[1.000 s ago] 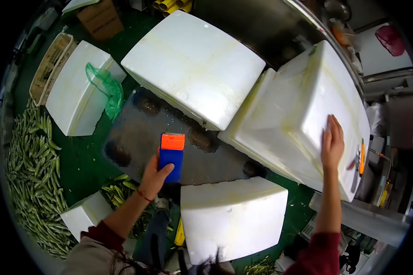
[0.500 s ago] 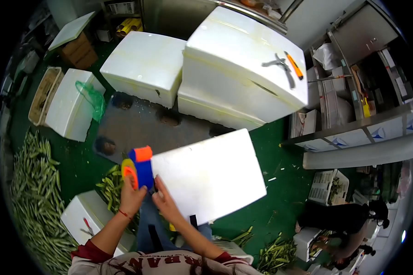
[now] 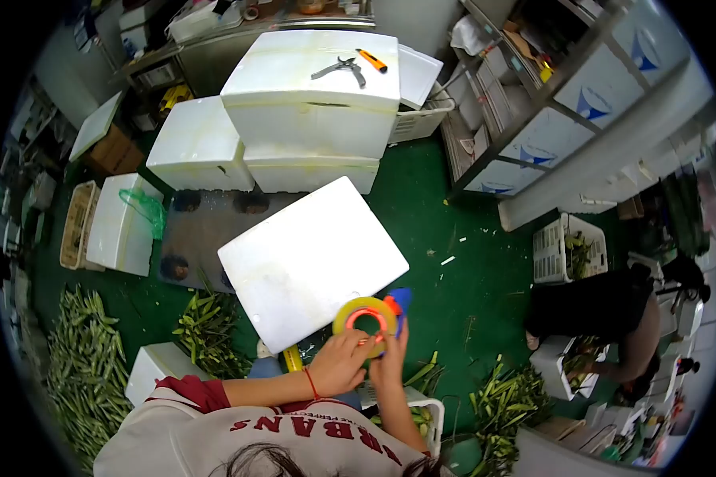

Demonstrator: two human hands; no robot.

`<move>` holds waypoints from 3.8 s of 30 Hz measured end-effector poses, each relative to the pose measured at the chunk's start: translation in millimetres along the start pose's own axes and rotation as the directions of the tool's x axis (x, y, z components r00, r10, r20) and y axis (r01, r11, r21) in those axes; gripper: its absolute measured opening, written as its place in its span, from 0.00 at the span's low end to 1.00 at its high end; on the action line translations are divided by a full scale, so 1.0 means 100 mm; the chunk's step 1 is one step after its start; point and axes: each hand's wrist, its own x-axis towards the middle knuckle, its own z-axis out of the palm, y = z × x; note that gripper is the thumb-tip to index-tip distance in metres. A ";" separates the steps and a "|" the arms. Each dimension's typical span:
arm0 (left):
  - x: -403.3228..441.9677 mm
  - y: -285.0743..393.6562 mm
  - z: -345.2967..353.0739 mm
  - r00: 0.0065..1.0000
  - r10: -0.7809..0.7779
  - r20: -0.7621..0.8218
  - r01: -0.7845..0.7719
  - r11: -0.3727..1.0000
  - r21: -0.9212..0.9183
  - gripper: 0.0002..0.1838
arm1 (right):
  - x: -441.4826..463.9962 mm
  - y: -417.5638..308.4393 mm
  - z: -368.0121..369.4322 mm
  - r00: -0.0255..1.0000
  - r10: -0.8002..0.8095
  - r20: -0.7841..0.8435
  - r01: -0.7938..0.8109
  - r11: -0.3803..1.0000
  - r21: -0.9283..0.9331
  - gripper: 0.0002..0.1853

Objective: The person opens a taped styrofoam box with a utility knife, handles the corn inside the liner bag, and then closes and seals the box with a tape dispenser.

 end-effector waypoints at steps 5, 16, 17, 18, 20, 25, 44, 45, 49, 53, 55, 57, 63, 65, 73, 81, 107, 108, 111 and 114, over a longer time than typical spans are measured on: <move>-0.48 -0.29 0.10 0.990 -0.128 0.053 0.134 0.978 -0.159 0.34 | 0.11 -0.16 -1.04 0.999 0.034 -0.023 -0.029 0.974 0.223 0.23; -1.86 -2.47 1.64 -0.122 -0.733 0.670 0.231 -0.677 -0.699 0.35 | 2.66 -0.19 -1.67 0.983 0.122 0.137 -0.132 0.989 0.066 0.25; -1.53 -2.34 1.63 -0.324 -0.662 0.676 0.002 -0.715 -0.699 0.35 | 3.08 -0.12 -1.73 0.961 0.224 0.165 -0.240 0.967 0.086 0.26; -1.74 -2.54 1.95 -0.038 -0.745 0.666 -0.167 -0.652 -0.740 0.35 | 3.45 -0.05 -1.74 0.951 0.262 0.162 -0.283 0.952 0.119 0.26; -1.93 -2.97 2.64 0.173 -0.883 0.437 -0.494 -0.462 -0.736 0.39 | 3.97 0.08 -1.56 0.945 0.271 0.183 -0.294 0.950 0.110 0.26; -1.43 -2.83 2.69 -0.569 -0.798 0.200 -0.333 0.001 -0.943 0.52 | 4.44 0.43 -1.52 0.892 0.430 0.137 -0.418 0.902 -0.109 0.18; -1.71 -3.03 2.50 -0.449 -0.888 0.100 -0.138 -0.042 -0.990 0.46 | 3.83 0.25 -1.45 0.942 0.311 0.129 -0.214 0.850 -0.480 0.27; -1.70 -3.04 2.51 -0.441 -0.891 0.109 -0.148 -0.047 -0.988 0.46 | 3.93 0.24 -1.54 0.938 0.327 0.111 -0.241 0.850 -0.469 0.22; -1.69 -3.03 2.51 -0.474 -0.876 0.090 -0.128 -0.033 -0.991 0.40 | 3.98 0.48 -1.68 0.928 0.368 -0.064 -0.371 0.886 -0.278 0.18; -1.66 -3.04 2.43 -0.467 -0.878 0.104 -0.096 -0.066 -0.993 0.42 | 3.94 0.50 -1.73 0.918 0.379 -0.116 -0.396 0.884 -0.249 0.19; -1.72 -3.06 2.45 -0.440 -0.891 0.114 -0.104 -0.076 -0.992 0.43 | 3.88 0.49 -1.72 0.922 0.362 -0.137 -0.385 0.890 -0.242 0.20; -1.80 -3.11 2.38 -0.388 -0.917 0.088 -0.057 -0.072 -0.996 0.42 | 3.81 0.55 -1.75 0.921 0.370 -0.121 -0.388 0.896 -0.215 0.21; -2.15 -3.63 1.95 -0.377 -0.924 0.062 0.082 -0.100 -0.992 0.42 | 3.19 0.94 -2.32 0.932 0.358 -0.056 -0.361 0.932 -0.042 0.26; -2.28 -3.80 1.75 -0.287 -0.955 0.080 0.129 -0.121 -0.984 0.41 | 2.90 1.09 -2.31 0.910 0.392 -0.137 -0.385 0.920 0.074 0.26; -2.52 -4.22 0.68 0.064 -0.946 -0.317 0.969 0.134 -0.206 0.32 | 2.52 1.27 -2.56 0.928 0.363 -0.087 -0.357 0.931 0.078 0.21; 1.34 -1.80 1.18 0.940 -0.303 -0.160 0.303 0.953 -0.025 0.19 | 1.98 0.39 -2.43 0.758 0.498 0.422 -0.653 0.585 0.481 0.31; 3.49 -1.62 1.69 0.912 -0.379 0.156 0.383 0.650 -0.656 0.11 | 2.87 -0.68 -2.10 0.748 0.609 0.265 -0.664 0.686 0.298 0.46; 3.55 -1.63 1.63 0.923 -0.355 0.147 0.371 0.721 -0.586 0.11 | 2.89 -0.70 -2.07 0.749 0.609 0.263 -0.663 0.687 0.299 0.46; 3.63 -1.68 1.55 0.985 -0.169 0.043 0.174 0.932 -0.319 0.10 | 2.98 -0.76 -2.01 0.752 0.604 0.264 -0.659 0.691 0.297 0.45; 3.63 -1.71 1.60 0.987 -0.151 -0.047 0.136 0.963 -0.234 0.14 | 3.06 -0.75 -1.99 0.753 0.597 0.277 -0.658 0.697 0.285 0.42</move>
